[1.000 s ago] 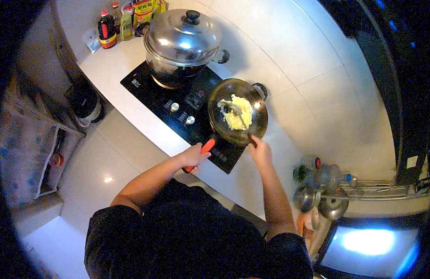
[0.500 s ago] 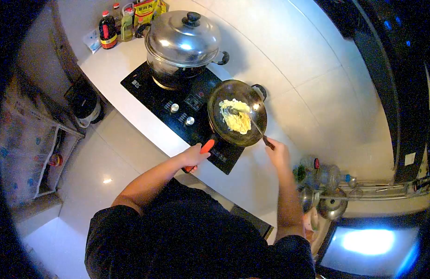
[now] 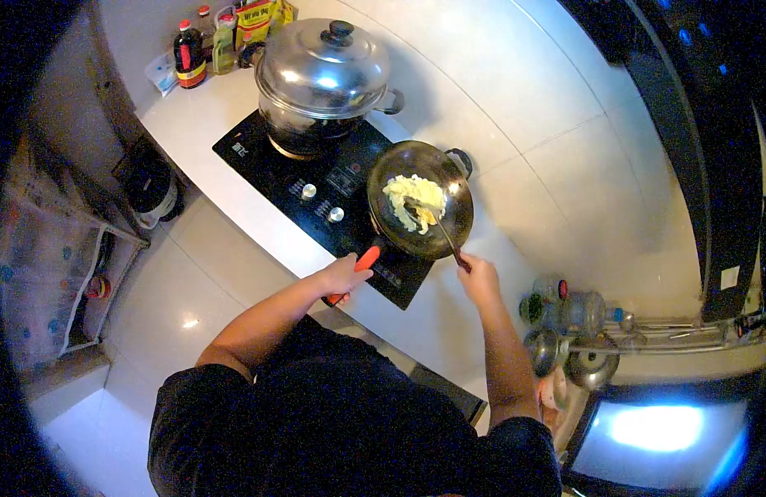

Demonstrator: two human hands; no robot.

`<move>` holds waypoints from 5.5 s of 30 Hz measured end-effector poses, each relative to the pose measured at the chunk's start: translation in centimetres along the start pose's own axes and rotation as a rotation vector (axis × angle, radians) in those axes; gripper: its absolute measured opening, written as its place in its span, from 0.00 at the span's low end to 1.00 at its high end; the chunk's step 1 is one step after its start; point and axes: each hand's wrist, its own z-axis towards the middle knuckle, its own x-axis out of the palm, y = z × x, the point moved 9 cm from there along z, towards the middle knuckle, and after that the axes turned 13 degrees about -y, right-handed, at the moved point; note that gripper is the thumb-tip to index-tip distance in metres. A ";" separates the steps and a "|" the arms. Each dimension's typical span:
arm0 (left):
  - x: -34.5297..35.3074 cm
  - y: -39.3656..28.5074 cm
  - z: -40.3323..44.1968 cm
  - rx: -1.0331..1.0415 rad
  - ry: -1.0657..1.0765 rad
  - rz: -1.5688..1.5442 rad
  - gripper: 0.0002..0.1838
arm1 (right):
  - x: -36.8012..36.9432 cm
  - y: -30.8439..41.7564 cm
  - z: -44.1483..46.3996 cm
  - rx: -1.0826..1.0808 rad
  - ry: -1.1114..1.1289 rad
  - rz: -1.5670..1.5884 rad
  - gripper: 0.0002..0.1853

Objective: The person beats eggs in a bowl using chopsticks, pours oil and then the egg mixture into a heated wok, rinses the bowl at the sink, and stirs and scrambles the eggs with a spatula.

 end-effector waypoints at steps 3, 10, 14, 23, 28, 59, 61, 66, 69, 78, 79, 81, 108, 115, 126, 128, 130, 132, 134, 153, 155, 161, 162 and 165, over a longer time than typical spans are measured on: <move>0.2 0.3 0.3 -0.021 0.014 -0.031 0.25 | -0.3 1.4 -1.6 -0.037 0.072 0.009 0.17; 0.0 0.0 -0.3 -0.032 0.006 -0.034 0.25 | 0.8 1.4 1.6 0.053 -0.086 0.121 0.17; 0.3 0.4 0.2 -0.019 0.016 -0.040 0.25 | -0.2 -1.9 2.3 0.162 -0.048 0.231 0.18; 0.3 0.2 0.0 -0.017 0.021 -0.062 0.21 | 3.8 1.3 5.2 0.038 -0.159 0.106 0.18; 0.3 0.5 0.3 0.007 0.000 -0.036 0.22 | 1.5 3.3 1.5 0.029 0.016 -0.148 0.18; 0.3 0.2 0.2 -0.016 0.034 -0.058 0.23 | -1.8 -2.3 1.4 0.343 0.229 0.194 0.15; 0.2 0.3 0.2 -0.019 0.028 -0.066 0.23 | -2.1 -1.9 1.9 0.261 0.159 0.208 0.15; 0.1 0.2 0.1 -0.051 0.020 -0.050 0.23 | -4.9 -3.6 0.4 0.093 0.276 0.147 0.15; 0.3 0.5 0.4 -0.043 0.033 -0.071 0.24 | -4.4 -0.6 0.0 -0.027 0.337 0.080 0.16; -0.1 -0.2 -0.2 -0.028 0.016 -0.049 0.24 | -4.4 -4.2 1.2 0.045 0.116 0.105 0.15; 0.2 0.0 0.0 -0.028 0.037 -0.066 0.24 | -4.4 -4.4 1.1 0.033 0.159 0.050 0.15; 0.6 0.3 0.3 -0.027 0.081 -0.095 0.24 | -4.7 -3.1 1.1 0.012 0.245 -0.057 0.15; 0.2 1.0 0.9 -0.017 0.015 -0.005 0.25 | 0.5 1.3 2.7 -0.090 0.001 0.022 0.15; 0.6 0.4 0.1 -0.039 0.033 -0.049 0.24 | 1.0 0.4 3.3 -0.042 -0.025 0.141 0.16; 0.2 -0.2 -0.1 -0.009 0.028 -0.060 0.25 | 0.8 1.7 3.6 -0.044 -0.053 0.052 0.16; -0.3 0.0 -0.1 -0.006 0.010 -0.031 0.24 | 1.1 1.2 2.9 -0.068 0.041 -0.005 0.17; -0.1 0.2 0.5 0.016 0.002 0.025 0.24 | -0.1 2.1 1.6 -0.102 0.120 0.002 0.17; 0.1 -0.1 0.0 -0.015 0.030 -0.061 0.24 | -1.5 3.7 -0.3 -0.124 0.187 0.086 0.17; -0.2 -0.8 -0.8 -0.030 0.039 -0.082 0.24 | -0.6 2.9 1.0 -0.040 0.075 0.135 0.16; 0.3 0.0 0.1 0.014 0.023 -0.046 0.25 | -0.4 4.3 0.9 -0.017 0.109 0.156 0.18; -0.2 -0.4 -0.3 0.015 0.004 -0.053 0.24 | 1.6 2.6 2.7 -0.003 0.010 0.136 0.18; -0.1 0.1 0.4 0.026 0.002 -0.012 0.23 | 0.6 -0.9 5.6 0.047 -0.057 0.121 0.16; -0.1 0.3 0.6 0.030 -0.006 -0.015 0.23 | 1.3 -0.9 6.1 0.037 -0.094 0.151 0.16; -0.2 0.1 0.1 -0.001 0.001 -0.031 0.22 | 2.2 2.0 5.7 -0.041 -0.124 0.126 0.17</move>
